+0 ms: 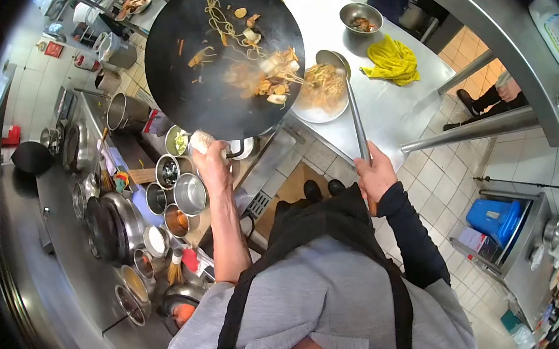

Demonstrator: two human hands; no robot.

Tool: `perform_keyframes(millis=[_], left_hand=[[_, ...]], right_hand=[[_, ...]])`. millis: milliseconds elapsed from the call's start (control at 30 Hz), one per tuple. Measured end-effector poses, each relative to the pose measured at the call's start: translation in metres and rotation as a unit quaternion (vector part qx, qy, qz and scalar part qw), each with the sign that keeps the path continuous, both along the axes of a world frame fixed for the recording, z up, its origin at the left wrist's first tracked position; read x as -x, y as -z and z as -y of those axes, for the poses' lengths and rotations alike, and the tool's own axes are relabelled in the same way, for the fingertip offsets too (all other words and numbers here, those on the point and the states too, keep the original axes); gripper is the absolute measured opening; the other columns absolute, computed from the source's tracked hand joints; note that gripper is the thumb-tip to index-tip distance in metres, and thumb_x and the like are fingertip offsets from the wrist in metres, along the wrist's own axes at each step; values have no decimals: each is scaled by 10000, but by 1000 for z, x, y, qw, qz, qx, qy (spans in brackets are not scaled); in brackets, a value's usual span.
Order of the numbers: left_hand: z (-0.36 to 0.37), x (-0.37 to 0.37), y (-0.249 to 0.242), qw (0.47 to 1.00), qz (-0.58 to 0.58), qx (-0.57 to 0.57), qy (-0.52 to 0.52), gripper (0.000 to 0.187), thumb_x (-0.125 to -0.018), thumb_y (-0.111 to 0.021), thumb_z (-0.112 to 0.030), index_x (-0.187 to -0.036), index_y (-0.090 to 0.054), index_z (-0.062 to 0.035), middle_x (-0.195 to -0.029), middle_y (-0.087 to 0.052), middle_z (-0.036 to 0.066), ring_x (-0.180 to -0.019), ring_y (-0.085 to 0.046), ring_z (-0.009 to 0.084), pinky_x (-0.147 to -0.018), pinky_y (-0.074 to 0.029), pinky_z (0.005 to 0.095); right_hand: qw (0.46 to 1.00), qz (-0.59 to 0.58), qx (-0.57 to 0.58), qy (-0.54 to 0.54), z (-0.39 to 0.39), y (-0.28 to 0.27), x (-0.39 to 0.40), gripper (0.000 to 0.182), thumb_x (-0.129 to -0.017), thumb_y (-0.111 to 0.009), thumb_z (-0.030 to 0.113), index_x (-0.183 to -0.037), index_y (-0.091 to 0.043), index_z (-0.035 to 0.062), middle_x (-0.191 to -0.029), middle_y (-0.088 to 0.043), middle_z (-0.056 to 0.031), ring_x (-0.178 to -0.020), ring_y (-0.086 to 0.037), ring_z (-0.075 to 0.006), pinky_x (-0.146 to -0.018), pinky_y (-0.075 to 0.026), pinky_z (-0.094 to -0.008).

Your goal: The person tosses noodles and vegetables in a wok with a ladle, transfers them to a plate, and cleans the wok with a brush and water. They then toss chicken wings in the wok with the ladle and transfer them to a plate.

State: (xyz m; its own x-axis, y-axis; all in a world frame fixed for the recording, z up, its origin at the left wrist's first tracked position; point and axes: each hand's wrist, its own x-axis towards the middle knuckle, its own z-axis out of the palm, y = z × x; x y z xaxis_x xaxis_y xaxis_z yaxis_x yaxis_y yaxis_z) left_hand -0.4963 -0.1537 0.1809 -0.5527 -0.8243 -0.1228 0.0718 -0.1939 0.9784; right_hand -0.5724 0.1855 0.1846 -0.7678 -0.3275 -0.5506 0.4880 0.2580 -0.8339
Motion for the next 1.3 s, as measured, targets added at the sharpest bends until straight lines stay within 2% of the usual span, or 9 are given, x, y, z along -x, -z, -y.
perform_keyframes(millis=[133, 167, 333, 433, 633, 767, 1133, 1267, 1300], left_hand=[[29, 7, 25, 998, -53, 13, 29, 218, -765, -592, 50, -963, -565, -39, -826, -565, 13, -664, -547, 114, -539, -441, 288], [29, 4, 10, 998, 15, -22, 53, 202, -767, -586, 38, -951, -564, -44, -819, -575, 14, -658, -567, 117, -542, -463, 288], [43, 10, 16, 998, -13, -29, 51, 218, -759, -602, -25, -977, -595, -43, -777, -613, 19, -535, -560, 111, -388, -380, 231], [45, 8, 11, 996, 6, -54, 73, 205, -752, -613, -54, -957, -621, -44, -771, -640, 28, -556, -592, 120, -388, -377, 228], [45, 11, -2, 990, 37, -76, 110, 164, -747, -626, -69, -910, -610, -57, -756, -635, 30, -554, -594, 123, -391, -377, 225], [42, 25, 12, 992, 12, -91, 85, 148, -740, -638, -76, -884, -604, -71, -743, -625, 18, -554, -588, 121, -395, -387, 229], [0, 52, 52, 1000, -2, 8, 20, 219, -755, -648, -25, -948, -550, -53, -799, -559, -3, -613, -510, 103, -475, -379, 263], [5, 53, 48, 999, -1, 1, 32, 198, -770, -645, -43, -947, -558, -64, -775, -562, -7, -582, -504, 92, -422, -361, 265], [7, 54, 50, 999, -7, -13, 36, 197, -770, -646, -47, -947, -562, -75, -775, -567, -11, -576, -505, 91, -413, -358, 260]], right_hand=[[989, -106, -94, -27, -2, -5, -16, 537, -982, -589, 80, -1497, -439, 40, -773, -607, -107, -564, -589, -183, -515, -510, -332], [981, -146, -119, -43, -6, -5, -20, 564, -976, -599, 78, -1512, -430, 33, -811, -647, -132, -602, -630, -211, -575, -548, -344], [939, -301, -141, -84, -19, -12, -35, 587, -976, -615, 99, -1520, -408, 16, -1178, -682, -299, -1063, -701, -425, -906, -542, -413], [908, -379, -137, -116, -11, 4, -9, 598, -979, -625, 134, -1525, -402, 39, -1170, -672, -304, -1059, -666, -465, -873, -550, -436], [820, -509, -227, -131, -5, 111, 35, 621, -975, -596, 120, -1556, -379, 99, -1086, -681, -243, -928, -674, -436, -774, -549, -494], [840, -447, -277, -135, -46, 153, 10, 652, -970, -586, 98, -1579, -366, 180, -1065, -656, -173, -904, -678, -401, -772, -557, -463], [841, -447, -283, -113, -116, 130, -12, 633, -930, -621, 62, -1532, -461, 174, -995, -672, -161, -843, -673, -379, -738, -558, -441], [832, -493, -234, -102, -108, 117, -2, 621, -899, -627, 29, -1501, -508, 122, -1117, -698, -194, -847, -690, -355, -778, -560, -402], [878, -422, -203, -102, -88, 106, 5, 595, -916, -620, 36, -1497, -508, 96, -1190, -692, -222, -961, -705, -362, -850, -556, -389]])
